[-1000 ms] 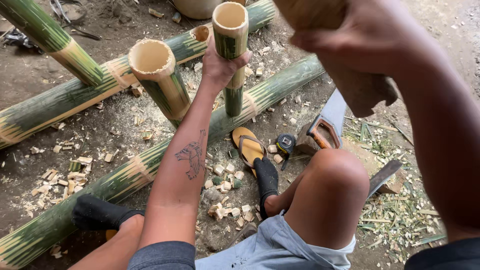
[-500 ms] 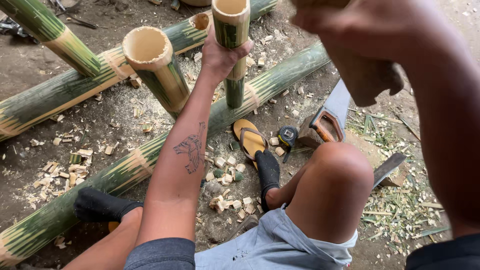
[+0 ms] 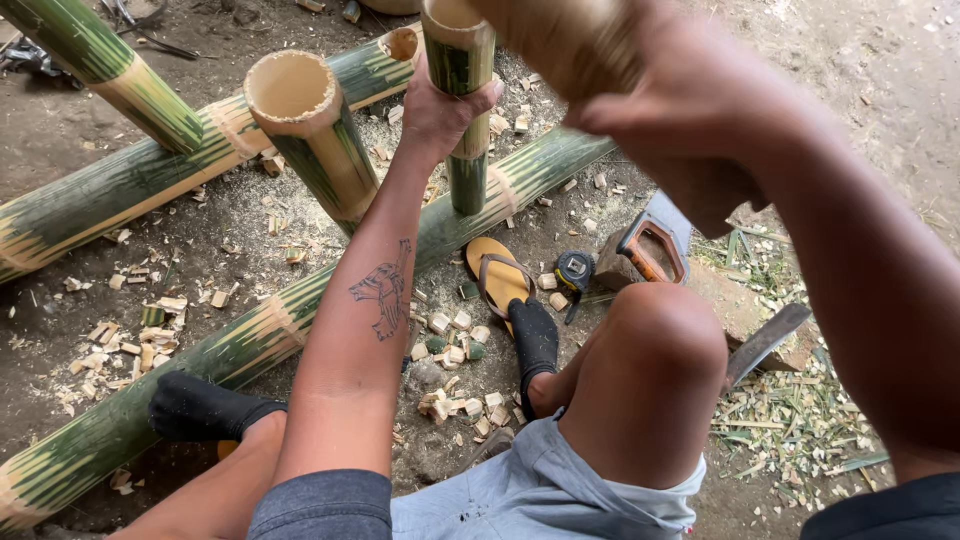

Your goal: The person uses a wooden mallet and chisel to carve circular holes into bamboo poles. They repeatedly strike the chisel to remove material, then insert smaller bamboo pieces into the holes to test fit.

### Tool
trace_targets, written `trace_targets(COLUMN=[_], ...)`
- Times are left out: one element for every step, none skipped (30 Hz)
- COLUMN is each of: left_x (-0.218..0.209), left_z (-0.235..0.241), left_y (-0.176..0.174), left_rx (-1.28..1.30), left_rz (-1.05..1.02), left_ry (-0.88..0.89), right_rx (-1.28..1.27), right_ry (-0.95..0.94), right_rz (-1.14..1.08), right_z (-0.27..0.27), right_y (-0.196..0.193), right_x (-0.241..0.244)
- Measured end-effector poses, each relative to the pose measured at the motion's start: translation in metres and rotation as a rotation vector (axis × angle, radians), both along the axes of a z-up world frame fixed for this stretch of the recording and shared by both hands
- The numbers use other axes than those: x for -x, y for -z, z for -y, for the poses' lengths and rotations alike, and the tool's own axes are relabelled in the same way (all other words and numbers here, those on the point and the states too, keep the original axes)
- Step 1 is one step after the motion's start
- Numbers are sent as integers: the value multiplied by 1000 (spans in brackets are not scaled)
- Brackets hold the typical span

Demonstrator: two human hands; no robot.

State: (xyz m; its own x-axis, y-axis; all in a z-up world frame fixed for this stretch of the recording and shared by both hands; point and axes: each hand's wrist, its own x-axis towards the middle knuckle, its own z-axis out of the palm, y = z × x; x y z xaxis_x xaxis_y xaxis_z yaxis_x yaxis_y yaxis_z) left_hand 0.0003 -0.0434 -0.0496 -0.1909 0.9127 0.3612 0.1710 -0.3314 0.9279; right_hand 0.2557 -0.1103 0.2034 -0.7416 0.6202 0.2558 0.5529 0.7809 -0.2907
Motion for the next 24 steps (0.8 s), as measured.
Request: trace_targets(left_x=[0,-2,-4,-5,-5,-4,-4,-3,-2,-1,0,-2,-5,-6,-7,-12,-17,-24,-32,-38,-42,-48,-55,-58], left_z=[0,0,0,-3,-6,-7,-7,-8,-8,-7,-6,-5,-2,2,8,16,24,36,51,65,76,88,99,107], left_y=[0,2,4,4,4,6,6,7,7,5,2,-1,-4,-8,-11,-11,-10,-2,9,18,29,42,56,68], left_rx=[49,13,-22,-65,-46,-24,-1,-5,-10,-13,-16,-22,-28,50,127,203,219,247,282,305,497,694,732,760], left_rz=[-117,-24,70,164,204,244,283,247,212,173,182,195,207,149,90,31,-54,-134,-219,-313,-366,-414,-405,-392], left_ry=[-60,-16,26,66,80,87,94,70,47,25,57,93,130,56,-17,-83,-182,-273,-267,-264,-211,-153,9,156], right_rx=[119,242,265,279,292,246,199,154,162,172,181,220,259,300,300,297,291,385,471,484,500,284,427,514], right_ry=[136,277,260,240,220,152,83,12,112,212,311,324,337,355,316,284,251,164,73,284,492,414,653,743], right_rz=[57,118,70,21,-29,-112,-196,-279,-181,-84,15,54,94,129,26,-78,-181,-438,-698,-630,-556,-619,-551,-524], right_z=[2,6,11,13,15,18,22,23,22,23,22,22,20,19,19,23,27,34,45,56,70,85,108,129], right_y=[4,7,11,14,17,20,23,25,26,26,26,27,30,34,42,57,79,111,149,189,233,278,320,357], right_x=[1,-1,-5,-9,-13,-16,-20,-21,-20,-20,-20,-22,-24,-26,-31,-39,-46,-52,-58,-66,-73,-78,-87,-95])
